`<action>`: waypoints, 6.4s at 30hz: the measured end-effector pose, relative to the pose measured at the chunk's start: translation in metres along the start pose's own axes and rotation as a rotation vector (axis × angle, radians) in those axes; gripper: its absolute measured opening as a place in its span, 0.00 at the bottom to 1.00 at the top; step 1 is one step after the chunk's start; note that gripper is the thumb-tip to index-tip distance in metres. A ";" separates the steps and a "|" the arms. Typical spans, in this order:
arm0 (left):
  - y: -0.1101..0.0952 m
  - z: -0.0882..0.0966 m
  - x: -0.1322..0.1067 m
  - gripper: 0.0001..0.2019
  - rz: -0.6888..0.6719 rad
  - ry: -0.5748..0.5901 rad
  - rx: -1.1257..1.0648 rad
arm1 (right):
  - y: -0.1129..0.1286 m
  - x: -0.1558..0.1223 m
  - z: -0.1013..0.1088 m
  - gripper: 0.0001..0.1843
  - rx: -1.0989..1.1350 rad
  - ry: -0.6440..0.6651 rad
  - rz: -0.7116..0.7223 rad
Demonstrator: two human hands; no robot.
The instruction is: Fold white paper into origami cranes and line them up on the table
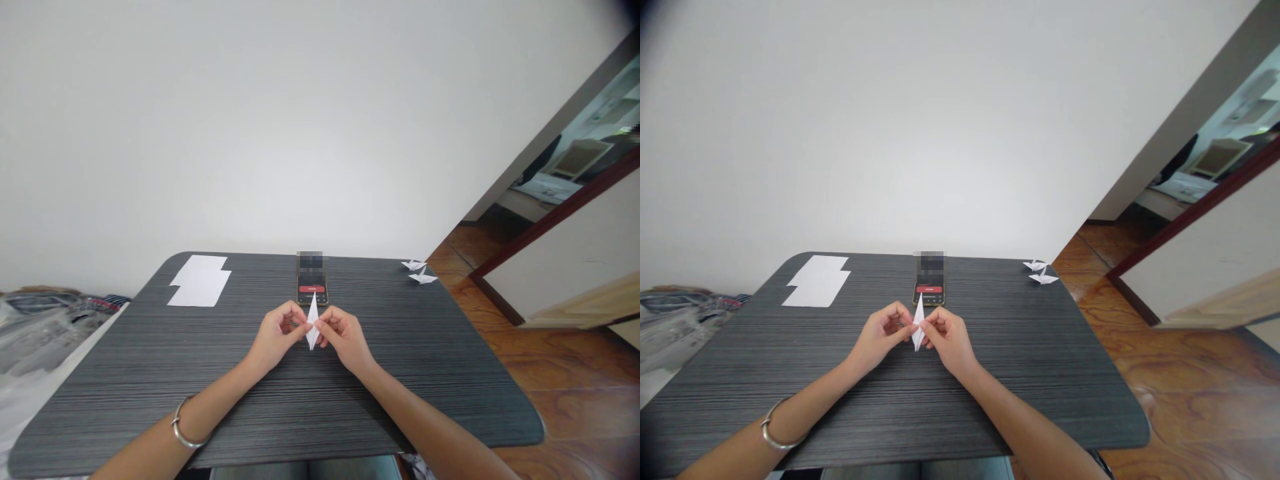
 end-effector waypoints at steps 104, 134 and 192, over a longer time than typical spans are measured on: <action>0.007 -0.004 -0.001 0.08 0.019 0.074 -0.111 | -0.004 0.001 -0.001 0.08 0.142 0.018 0.016; -0.001 0.002 -0.002 0.06 -0.151 -0.010 0.063 | -0.006 0.003 -0.003 0.13 0.163 0.059 -0.061; 0.004 -0.001 0.003 0.14 0.045 0.034 -0.226 | -0.005 0.002 -0.003 0.12 0.163 0.057 -0.043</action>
Point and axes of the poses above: each hand's wrist, its own x-axis towards the middle knuckle, its own z-axis out of the back of the hand, y = z × x, the point moved 4 cm from there along x, towards the middle knuckle, and after that the axes turned 6 degrees about y, right-handed, at the moved point
